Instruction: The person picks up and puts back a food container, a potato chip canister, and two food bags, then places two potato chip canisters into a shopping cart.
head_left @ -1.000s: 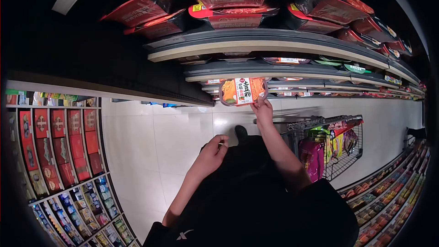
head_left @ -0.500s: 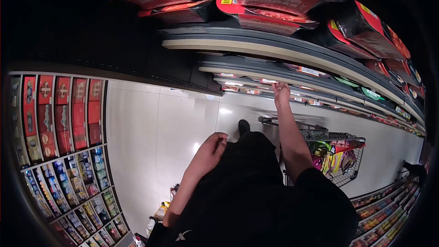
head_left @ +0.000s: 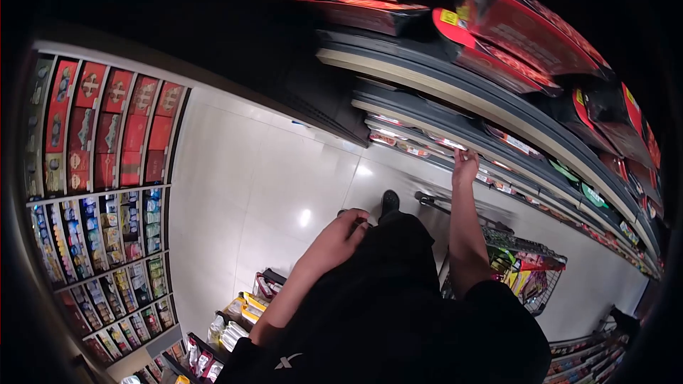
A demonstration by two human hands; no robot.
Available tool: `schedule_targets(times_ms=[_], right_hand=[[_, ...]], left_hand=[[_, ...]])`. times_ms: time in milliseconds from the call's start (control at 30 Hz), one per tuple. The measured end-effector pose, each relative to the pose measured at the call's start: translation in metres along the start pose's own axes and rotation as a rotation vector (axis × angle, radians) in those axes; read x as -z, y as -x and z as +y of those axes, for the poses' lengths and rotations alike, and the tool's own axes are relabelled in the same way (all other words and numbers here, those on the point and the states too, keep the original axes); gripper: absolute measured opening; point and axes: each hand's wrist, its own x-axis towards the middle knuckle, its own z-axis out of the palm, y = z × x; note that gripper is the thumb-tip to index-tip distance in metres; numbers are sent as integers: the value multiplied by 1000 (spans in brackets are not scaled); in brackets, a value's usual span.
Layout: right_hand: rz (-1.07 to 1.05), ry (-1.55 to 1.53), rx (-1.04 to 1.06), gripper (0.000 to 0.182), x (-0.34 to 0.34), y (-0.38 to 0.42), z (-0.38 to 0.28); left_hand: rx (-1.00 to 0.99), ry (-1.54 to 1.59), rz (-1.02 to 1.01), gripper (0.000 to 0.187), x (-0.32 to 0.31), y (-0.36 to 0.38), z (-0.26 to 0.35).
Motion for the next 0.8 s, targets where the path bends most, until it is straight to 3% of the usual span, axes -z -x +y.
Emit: schedule_targets(times_ms=[133,233,333,400,533,667,733,800], right_hand=[[-46,109,66,18,21,-26,15],[-144,140,-27,15,3,-3,-5],[-341,44,-116,27,24,-16,-1],[-208,229,-158,35,18,9,-2],[-250,410,-205,36,40,42,22],[-132,505,-228,28,27,152,62],[-406,1140,-72,27,46,169,98],[-567,1418,303,27,0,264,118]], left_hand=[[-198,-110,-5,32,3,-3,-8],[-203,-97,-40,33,9,-5,-4],[-234,-65,-68,34,18,-9,-11],[-265,-65,-114,35,30,-12,-23],[-322,-79,-144,35,69,-12,-44],[-382,-41,-142,35,122,-7,-63],[-362,-12,-127,34,148,-8,-76],[-409,4,-110,33,172,-9,-88]])
